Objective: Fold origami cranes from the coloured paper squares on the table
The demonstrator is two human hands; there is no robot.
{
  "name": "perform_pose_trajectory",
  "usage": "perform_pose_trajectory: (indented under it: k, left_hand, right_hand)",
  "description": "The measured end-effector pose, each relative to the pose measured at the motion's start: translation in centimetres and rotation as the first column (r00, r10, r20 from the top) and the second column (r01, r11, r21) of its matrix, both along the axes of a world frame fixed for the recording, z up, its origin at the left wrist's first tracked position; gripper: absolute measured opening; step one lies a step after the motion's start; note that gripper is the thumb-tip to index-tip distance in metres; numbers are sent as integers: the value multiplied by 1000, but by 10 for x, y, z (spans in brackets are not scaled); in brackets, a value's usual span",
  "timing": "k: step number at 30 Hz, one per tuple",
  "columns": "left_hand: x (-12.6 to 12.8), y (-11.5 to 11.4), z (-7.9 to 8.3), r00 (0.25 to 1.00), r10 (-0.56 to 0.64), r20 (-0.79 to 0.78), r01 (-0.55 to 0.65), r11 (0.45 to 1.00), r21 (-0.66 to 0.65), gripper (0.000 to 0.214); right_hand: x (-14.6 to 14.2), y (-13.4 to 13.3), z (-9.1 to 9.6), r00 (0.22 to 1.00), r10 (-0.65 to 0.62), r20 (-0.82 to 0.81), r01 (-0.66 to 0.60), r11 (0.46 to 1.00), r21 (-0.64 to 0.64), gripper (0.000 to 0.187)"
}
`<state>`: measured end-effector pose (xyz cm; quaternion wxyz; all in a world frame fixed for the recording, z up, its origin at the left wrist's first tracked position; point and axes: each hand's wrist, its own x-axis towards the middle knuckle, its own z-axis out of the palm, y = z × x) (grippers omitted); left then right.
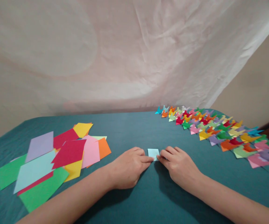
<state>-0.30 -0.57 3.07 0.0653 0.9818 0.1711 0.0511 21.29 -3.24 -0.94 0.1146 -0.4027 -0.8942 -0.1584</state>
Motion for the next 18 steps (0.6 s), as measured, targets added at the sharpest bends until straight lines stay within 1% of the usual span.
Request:
perform_pose_trajectory:
  k: [5, 8, 11, 13, 15, 18]
  left_hand:
    - [-1, 0, 0, 999, -12, -29, 12, 1000, 5, 27]
    - [-2, -2, 1, 1000, -13, -26, 13, 1000, 1, 33]
    - [-3, -1, 4, 999, 37, -33, -38, 998, -48, 39]
    - [-6, 2, 2, 997, 80, -13, -81, 990, -116, 43]
    - [-9, 7, -3, 992, 108, 60, -92, 971, -221, 52]
    - [-15, 15, -16, 964, 168, 205, -73, 912, -404, 63]
  right_hand:
    - [0, 0, 0, 1000, -1, 1, 1, 1000, -2, 13]
    - [1, 1, -1, 1000, 5, -12, -5, 1000, 1, 13]
    - [2, 1, -3, 1000, 5, -13, -5, 1000, -7, 14]
    - [3, 1, -4, 1000, 6, -2, -6, 1000, -18, 14]
    - [3, 0, -4, 1000, 7, 8, -6, 1000, -30, 14]
    - [3, 0, -4, 1000, 1, 14, 0, 999, -46, 14]
